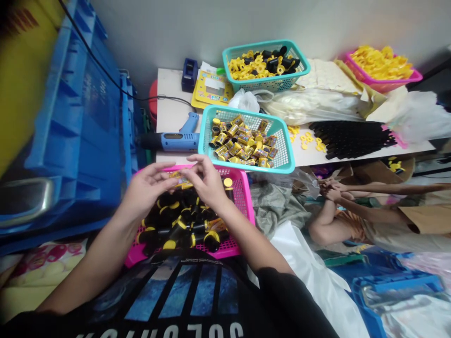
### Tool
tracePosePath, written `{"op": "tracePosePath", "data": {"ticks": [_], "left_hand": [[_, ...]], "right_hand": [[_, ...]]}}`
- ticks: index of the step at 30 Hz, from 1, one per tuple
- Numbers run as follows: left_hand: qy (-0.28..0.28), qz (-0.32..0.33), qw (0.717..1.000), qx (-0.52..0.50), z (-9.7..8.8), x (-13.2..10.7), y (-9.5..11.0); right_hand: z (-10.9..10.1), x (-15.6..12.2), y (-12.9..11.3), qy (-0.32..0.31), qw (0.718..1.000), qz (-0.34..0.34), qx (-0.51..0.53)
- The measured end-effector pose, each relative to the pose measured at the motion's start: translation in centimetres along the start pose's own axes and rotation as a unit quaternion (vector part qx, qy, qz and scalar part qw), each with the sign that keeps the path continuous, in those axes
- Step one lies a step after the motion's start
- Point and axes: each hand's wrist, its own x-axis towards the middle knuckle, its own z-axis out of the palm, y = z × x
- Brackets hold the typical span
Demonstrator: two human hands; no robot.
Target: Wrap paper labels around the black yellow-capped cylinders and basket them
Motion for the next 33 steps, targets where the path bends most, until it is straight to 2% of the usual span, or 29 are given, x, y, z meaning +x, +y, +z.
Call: {"op": "tracePosePath", "data": {"ticks": [2, 3, 6, 8, 10, 14, 17, 23, 25, 27, 29, 31, 33], "left_hand": [[0.045, -0.004, 0.999, 0.004, -1.2, 0.1, 0.0], [0.068, -0.006, 0.998, 0.006, -1.8, 0.1, -0.1], [0.110, -0.009, 0.994, 0.008, -2.9, 0.3, -0.6], [0.119, -0.007, 0.993, -0.004, -3.1, 0.4, -0.9], [0.110, -0.004, 0.993, -0.031, -3.1, 0.3, -1.2], [0.081, 0.018, 0.994, -0.074, -3.3, 0.1, -1.5], [0.070, 0.030, 0.994, -0.079, -3.4, 0.0, -1.8], [0.086, -0.008, 0.991, -0.102, -3.1, 0.2, -2.0], [0.089, -0.014, 0.991, -0.098, -3.3, 0.2, -2.0], [0.092, -0.017, 0.991, -0.093, -3.6, 0.1, -2.2], [0.089, -0.018, 0.992, -0.088, -3.9, 0.1, -2.4], [0.075, -0.020, 0.994, -0.078, -4.0, 0.0, -2.6], [0.050, -0.021, 0.996, -0.067, -3.8, 0.0, -2.7]], "right_hand": [[1.2, -0.5, 0.4, -0.018, 0.998, 0.021, -0.064], [2.0, -0.9, 0.7, -0.053, 0.991, 0.042, -0.114], [4.9, -2.3, 1.5, -0.207, 0.940, 0.084, -0.257], [6.1, -2.9, 1.8, -0.271, 0.912, 0.062, -0.301], [6.0, -2.9, 1.7, -0.312, 0.899, 0.028, -0.305], [2.9, -2.4, 1.3, -0.345, 0.904, 0.013, -0.252], [1.6, -2.8, 1.7, -0.333, 0.908, 0.008, -0.254], [4.0, -3.9, 3.8, -0.299, 0.917, 0.002, -0.266], [4.0, -3.5, 3.9, -0.284, 0.928, -0.006, -0.243], [2.9, -2.8, 3.6, -0.231, 0.957, 0.014, -0.177], [1.0, -2.0, 2.9, -0.141, 0.986, 0.066, -0.061], [-0.8, -1.1, 1.9, -0.059, 0.990, 0.109, 0.069], [-2.0, -0.5, 0.8, -0.010, 0.981, 0.116, 0.153]]}}
